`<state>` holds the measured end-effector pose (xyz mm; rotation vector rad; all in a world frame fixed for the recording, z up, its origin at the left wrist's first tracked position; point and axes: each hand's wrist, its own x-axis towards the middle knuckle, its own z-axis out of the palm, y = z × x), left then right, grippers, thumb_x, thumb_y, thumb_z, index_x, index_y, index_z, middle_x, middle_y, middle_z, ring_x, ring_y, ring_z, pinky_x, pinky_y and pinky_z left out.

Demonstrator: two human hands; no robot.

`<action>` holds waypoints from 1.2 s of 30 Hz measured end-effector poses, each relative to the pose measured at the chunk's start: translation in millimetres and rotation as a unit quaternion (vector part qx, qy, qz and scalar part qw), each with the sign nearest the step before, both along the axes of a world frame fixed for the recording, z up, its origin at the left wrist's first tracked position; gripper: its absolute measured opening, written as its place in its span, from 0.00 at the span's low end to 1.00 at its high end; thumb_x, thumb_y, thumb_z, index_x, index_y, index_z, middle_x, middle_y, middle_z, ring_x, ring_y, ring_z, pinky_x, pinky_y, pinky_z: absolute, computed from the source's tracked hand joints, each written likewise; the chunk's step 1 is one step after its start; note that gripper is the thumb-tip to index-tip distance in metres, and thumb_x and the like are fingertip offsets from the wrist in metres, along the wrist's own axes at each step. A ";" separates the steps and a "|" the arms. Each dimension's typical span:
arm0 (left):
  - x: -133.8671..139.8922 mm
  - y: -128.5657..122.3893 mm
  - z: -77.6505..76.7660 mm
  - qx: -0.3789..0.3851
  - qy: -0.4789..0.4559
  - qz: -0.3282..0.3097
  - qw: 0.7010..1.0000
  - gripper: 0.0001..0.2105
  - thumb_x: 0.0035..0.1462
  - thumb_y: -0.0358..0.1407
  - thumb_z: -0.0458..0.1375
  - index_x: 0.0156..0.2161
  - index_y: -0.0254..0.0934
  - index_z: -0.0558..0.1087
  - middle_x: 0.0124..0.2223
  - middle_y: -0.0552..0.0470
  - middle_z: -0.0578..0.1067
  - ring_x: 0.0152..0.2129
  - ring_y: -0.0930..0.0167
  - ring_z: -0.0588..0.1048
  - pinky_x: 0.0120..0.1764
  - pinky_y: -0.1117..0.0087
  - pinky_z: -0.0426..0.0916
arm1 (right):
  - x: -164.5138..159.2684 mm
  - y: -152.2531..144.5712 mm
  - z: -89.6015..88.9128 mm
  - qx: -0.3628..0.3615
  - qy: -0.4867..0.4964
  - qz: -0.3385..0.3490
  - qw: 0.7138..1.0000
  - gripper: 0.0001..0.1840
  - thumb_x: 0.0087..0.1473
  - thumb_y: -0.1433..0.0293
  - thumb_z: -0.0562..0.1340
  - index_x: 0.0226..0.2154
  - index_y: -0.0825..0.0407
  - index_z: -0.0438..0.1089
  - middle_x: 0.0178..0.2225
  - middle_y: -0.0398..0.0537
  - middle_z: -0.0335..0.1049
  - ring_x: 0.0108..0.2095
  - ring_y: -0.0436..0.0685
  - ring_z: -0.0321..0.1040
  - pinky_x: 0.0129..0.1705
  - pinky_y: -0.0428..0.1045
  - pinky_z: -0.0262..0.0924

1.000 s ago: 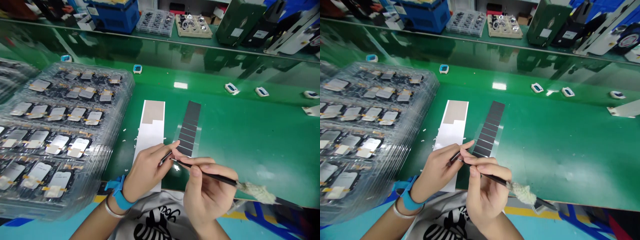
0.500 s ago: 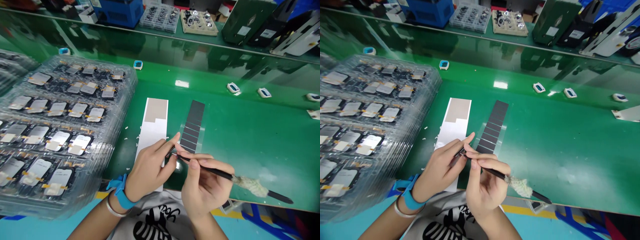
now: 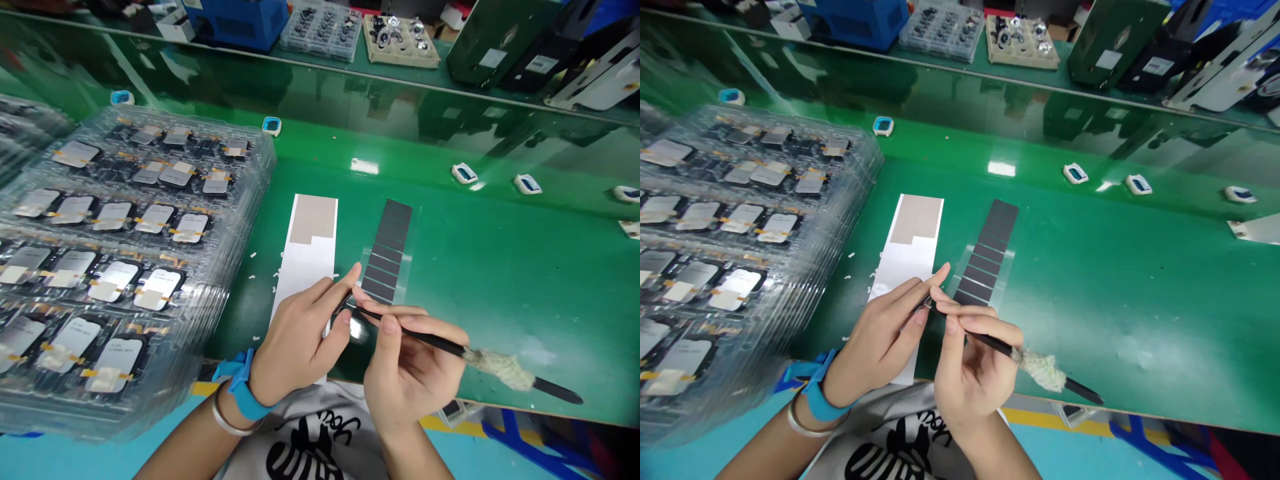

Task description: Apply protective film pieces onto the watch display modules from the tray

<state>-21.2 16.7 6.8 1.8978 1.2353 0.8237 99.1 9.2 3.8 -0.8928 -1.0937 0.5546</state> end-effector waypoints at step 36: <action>0.0 -0.1 1.5 0.019 0.012 0.002 1.000 0.25 0.68 0.34 0.43 0.68 0.36 0.56 0.39 0.47 0.73 0.32 0.67 0.72 0.36 0.67 0.69 | 3.3 -0.5 -1.4 0.008 -0.025 0.024 0.999 0.14 0.55 0.85 0.59 0.39 0.53 0.64 0.33 0.46 0.74 0.36 0.56 0.78 0.40 0.57 0.79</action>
